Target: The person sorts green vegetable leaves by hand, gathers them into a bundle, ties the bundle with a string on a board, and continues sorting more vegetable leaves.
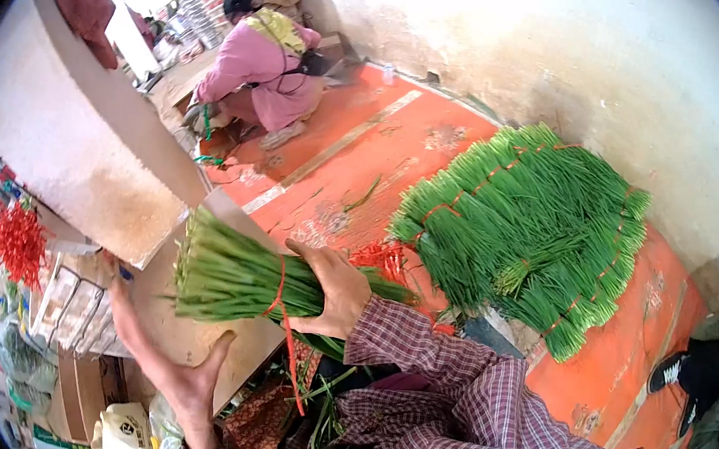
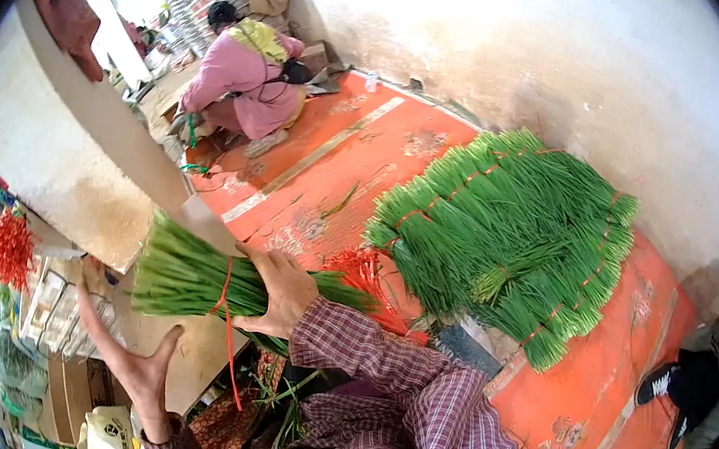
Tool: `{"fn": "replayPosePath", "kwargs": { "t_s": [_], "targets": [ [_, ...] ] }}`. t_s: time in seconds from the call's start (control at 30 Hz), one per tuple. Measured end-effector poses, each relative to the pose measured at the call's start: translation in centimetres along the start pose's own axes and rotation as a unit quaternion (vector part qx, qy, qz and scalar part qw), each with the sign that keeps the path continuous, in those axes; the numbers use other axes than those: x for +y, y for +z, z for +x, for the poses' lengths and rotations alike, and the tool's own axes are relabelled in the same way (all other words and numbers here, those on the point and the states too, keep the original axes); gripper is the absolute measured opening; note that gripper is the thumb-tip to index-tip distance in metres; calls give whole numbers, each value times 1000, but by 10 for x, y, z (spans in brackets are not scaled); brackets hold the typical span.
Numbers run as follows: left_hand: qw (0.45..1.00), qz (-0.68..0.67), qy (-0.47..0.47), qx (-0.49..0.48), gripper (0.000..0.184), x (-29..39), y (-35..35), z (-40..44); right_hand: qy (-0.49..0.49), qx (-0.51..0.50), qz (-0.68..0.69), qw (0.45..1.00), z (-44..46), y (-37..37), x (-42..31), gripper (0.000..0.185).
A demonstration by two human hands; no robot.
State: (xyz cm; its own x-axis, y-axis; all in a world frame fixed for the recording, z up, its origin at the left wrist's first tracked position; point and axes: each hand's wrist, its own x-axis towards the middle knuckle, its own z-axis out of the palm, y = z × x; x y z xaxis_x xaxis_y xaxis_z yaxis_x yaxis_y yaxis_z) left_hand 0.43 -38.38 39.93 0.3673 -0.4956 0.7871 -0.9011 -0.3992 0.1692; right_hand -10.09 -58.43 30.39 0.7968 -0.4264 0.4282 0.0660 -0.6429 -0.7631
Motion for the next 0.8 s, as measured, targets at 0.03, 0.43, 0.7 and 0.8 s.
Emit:
{"fn": "replayPosePath", "kwargs": {
  "t_s": [0.03,0.43,0.7,0.8],
  "targets": [
    [989,-123,-58,52,116,10,10,-2,50,-7,61,997,-5,-14,-7,101],
    [724,-601,-303,-154,83,51,101,-43,1,18,50,999,-43,-27,-2,101],
    [899,-308,141,-279,111,150,120,20,127,127,527,831,-96,3,128,103],
    [899,-321,126,-270,105,148,142,12,275,221,426,833,-145,-29,170,110]
  ]
}}
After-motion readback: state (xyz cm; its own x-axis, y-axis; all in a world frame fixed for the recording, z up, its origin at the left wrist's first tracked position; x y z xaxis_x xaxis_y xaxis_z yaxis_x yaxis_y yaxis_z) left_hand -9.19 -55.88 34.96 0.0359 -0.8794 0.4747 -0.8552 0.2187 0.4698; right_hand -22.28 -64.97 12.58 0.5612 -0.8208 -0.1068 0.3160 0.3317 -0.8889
